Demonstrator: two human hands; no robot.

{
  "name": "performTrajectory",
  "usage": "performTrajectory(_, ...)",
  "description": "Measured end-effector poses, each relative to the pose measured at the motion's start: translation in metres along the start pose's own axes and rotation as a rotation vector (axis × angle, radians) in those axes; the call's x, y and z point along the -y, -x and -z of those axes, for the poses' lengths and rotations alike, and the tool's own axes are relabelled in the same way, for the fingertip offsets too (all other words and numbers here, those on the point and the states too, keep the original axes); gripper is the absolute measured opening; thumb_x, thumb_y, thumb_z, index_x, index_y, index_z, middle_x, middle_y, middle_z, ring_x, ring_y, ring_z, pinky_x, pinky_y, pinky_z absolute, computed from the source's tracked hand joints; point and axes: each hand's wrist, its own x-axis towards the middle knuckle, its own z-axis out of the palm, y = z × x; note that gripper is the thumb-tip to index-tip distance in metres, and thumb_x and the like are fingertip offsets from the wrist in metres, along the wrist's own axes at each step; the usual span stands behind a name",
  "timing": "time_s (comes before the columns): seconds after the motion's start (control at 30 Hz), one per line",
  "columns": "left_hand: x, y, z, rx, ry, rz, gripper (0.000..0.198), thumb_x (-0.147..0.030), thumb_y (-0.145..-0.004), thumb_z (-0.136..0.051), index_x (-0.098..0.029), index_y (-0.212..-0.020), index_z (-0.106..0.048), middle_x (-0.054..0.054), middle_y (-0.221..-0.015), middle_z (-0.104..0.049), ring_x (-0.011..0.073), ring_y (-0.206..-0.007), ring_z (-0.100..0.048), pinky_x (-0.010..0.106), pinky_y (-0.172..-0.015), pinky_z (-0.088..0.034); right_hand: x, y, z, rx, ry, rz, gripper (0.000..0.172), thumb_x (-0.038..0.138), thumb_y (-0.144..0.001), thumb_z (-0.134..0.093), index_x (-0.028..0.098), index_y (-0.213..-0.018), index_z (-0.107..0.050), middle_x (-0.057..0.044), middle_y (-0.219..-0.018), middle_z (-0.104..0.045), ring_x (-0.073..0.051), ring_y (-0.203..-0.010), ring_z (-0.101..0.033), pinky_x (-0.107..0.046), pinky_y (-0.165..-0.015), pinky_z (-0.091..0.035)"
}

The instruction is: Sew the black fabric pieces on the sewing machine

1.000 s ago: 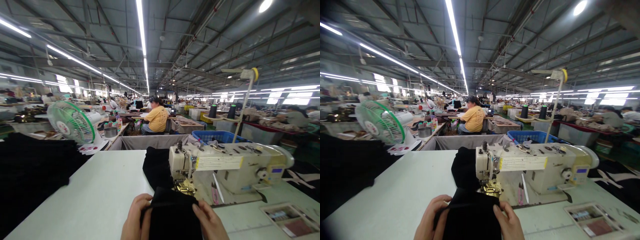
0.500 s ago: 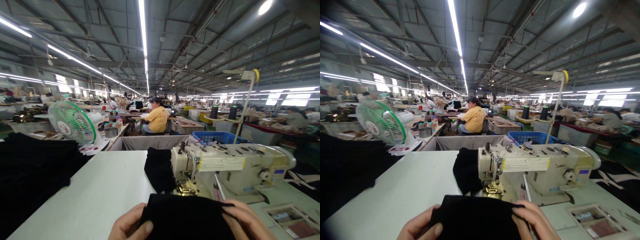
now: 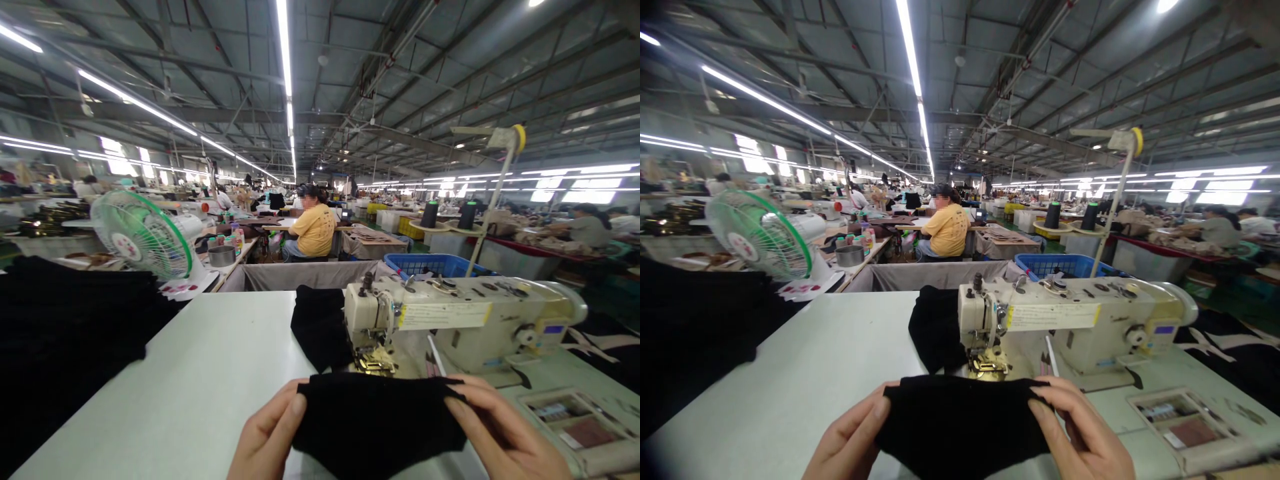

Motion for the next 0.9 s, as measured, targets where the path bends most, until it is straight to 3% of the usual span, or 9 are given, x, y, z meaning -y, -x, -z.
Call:
performTrajectory(0.17, 0.012, -0.009, -0.003, -0.066, 0.039, 0.008, 0.037, -0.053, -0.083, -0.07, -0.025, -0.106, -0.078, 0.006, -0.115, -0.073, 0.0286, -0.113, -0.061, 0.037, -0.103, -0.045, -0.004, 0.0, -0.021, -0.05, -0.088, -0.318, 0.042, 0.06, -0.065, -0.078, 0.02, -0.076, -0.078, -0.007, -0.089, -0.078, -0.024, -0.082, -0.072, -0.024, -0.072, -0.059)
performTrajectory(0.3, 0.02, -0.014, 0.001, -0.156, 0.08, -0.018, 0.034, -0.047, -0.076, -0.079, -0.024, -0.1, -0.08, 0.005, -0.119, -0.072, 0.0272, -0.116, -0.061, 0.033, -0.105, -0.041, -0.011, 0.006, -0.027, -0.029, -0.199, -0.521, 0.051, 0.063, -0.059, -0.081, 0.02, -0.084, -0.079, -0.006, -0.091, -0.078, -0.025, -0.09, -0.07, -0.026, -0.083, -0.056)
performTrajectory(0.53, 0.015, -0.016, 0.005, -0.186, 0.121, 0.001, 0.037, -0.048, -0.072, -0.082, -0.021, -0.098, -0.08, 0.007, -0.112, -0.075, 0.0269, -0.11, -0.064, 0.032, -0.096, -0.045, -0.02, 0.008, -0.028, 0.009, -0.33, -0.625, 0.052, 0.063, -0.062, -0.083, 0.021, -0.092, -0.079, -0.005, -0.1, -0.078, -0.027, -0.104, -0.065, -0.033, -0.101, -0.045)
performTrajectory(0.73, 0.006, -0.021, 0.0, -0.301, 0.233, 0.13, 0.046, -0.047, -0.047, -0.095, -0.018, -0.08, -0.08, 0.006, -0.08, -0.076, 0.0227, -0.085, -0.067, 0.03, -0.081, -0.05, -0.012, 0.007, -0.035, -0.071, -0.503, -0.639, 0.043, 0.053, -0.054, -0.091, 0.024, -0.084, -0.079, -0.003, -0.1, -0.077, -0.026, -0.116, -0.06, -0.033, -0.11, -0.038)
performTrajectory(0.9, 0.003, -0.022, -0.002, -0.309, 0.252, 0.135, 0.045, -0.044, -0.049, -0.094, -0.016, -0.079, -0.078, 0.005, -0.079, -0.075, 0.0186, -0.078, -0.065, 0.028, -0.078, -0.05, 0.0, 0.002, -0.039, -0.131, -0.611, -0.732, 0.044, 0.049, -0.046, -0.095, 0.024, -0.078, -0.079, -0.001, -0.092, -0.077, -0.024, -0.111, -0.062, -0.029, -0.104, -0.043)
